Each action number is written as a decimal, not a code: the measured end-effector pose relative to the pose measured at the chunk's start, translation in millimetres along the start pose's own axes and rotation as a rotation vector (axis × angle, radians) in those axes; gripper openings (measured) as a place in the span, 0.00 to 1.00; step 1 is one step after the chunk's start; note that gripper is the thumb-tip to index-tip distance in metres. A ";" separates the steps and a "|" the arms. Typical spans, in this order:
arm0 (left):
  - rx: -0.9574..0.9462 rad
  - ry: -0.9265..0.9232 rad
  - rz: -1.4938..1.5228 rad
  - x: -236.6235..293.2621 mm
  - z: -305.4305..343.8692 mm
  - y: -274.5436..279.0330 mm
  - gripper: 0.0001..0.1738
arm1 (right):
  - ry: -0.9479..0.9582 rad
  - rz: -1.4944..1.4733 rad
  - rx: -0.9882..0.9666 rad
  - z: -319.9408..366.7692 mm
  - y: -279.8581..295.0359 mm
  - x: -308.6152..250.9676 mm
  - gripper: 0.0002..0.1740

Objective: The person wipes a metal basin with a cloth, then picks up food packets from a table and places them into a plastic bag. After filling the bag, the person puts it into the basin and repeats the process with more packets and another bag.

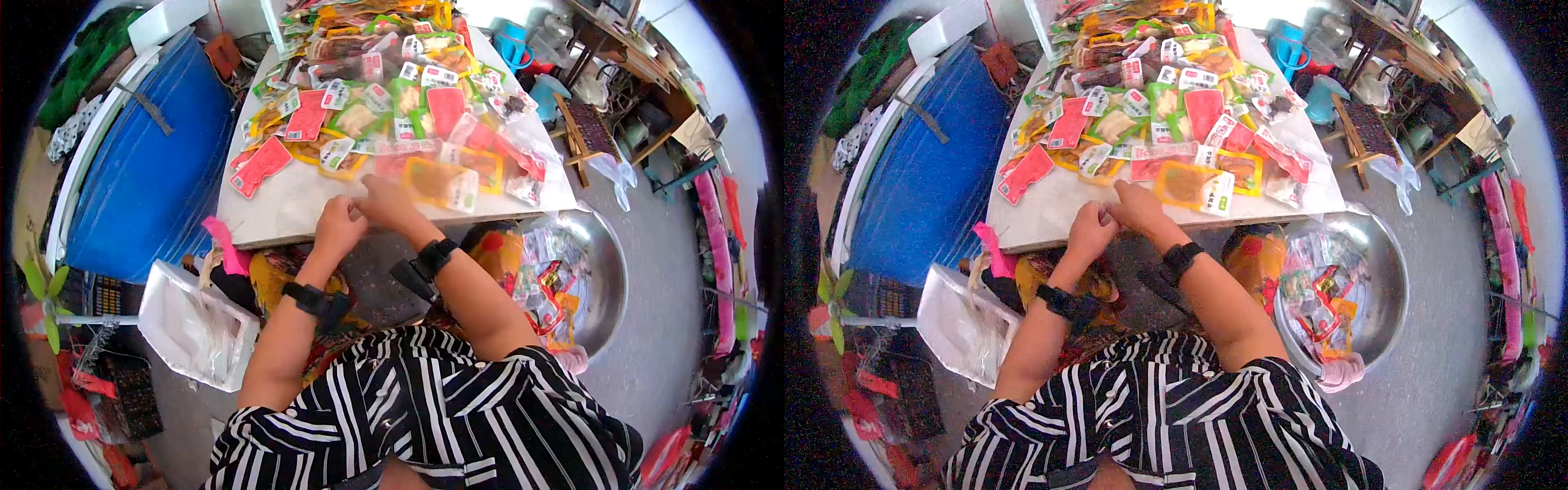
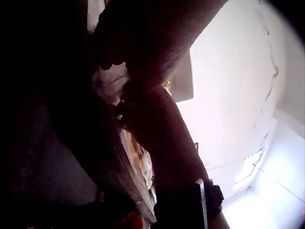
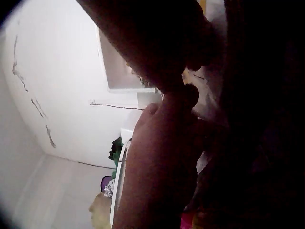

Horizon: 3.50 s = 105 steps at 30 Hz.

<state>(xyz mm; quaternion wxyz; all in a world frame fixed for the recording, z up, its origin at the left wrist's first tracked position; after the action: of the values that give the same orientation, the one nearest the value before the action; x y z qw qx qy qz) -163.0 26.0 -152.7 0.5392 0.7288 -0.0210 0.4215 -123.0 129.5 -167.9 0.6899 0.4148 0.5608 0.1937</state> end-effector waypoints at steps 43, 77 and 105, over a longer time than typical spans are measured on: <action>0.085 -0.093 -0.090 2.7 4.9 -14.1 0.09 | 0.104 0.069 -0.467 17.1 9.1 41.7 0.15; 0.055 -0.241 -0.154 7.7 11.3 -21.5 0.08 | -0.123 -0.367 -0.174 23.3 -15.4 42.8 0.14; 0.083 -0.294 -0.181 8.0 7.5 -24.4 0.06 | -0.123 0.300 0.220 87.6 78.4 94.1 0.31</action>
<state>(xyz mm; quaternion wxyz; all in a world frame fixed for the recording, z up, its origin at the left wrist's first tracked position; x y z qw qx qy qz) -141.6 33.5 -166.9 0.5355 0.8031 -0.0167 0.2607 2.3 212.8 -161.4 0.6367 0.5776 0.4673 0.2065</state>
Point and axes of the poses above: each hand's wrist, its own z-axis away from the middle knuckle, its own y-axis out of the back of the hand, x = y × z, the point moved 6 cm from there along -z, towards the middle knuckle, and after that the axes turned 11 degrees about -x, right-handed, at the moved point
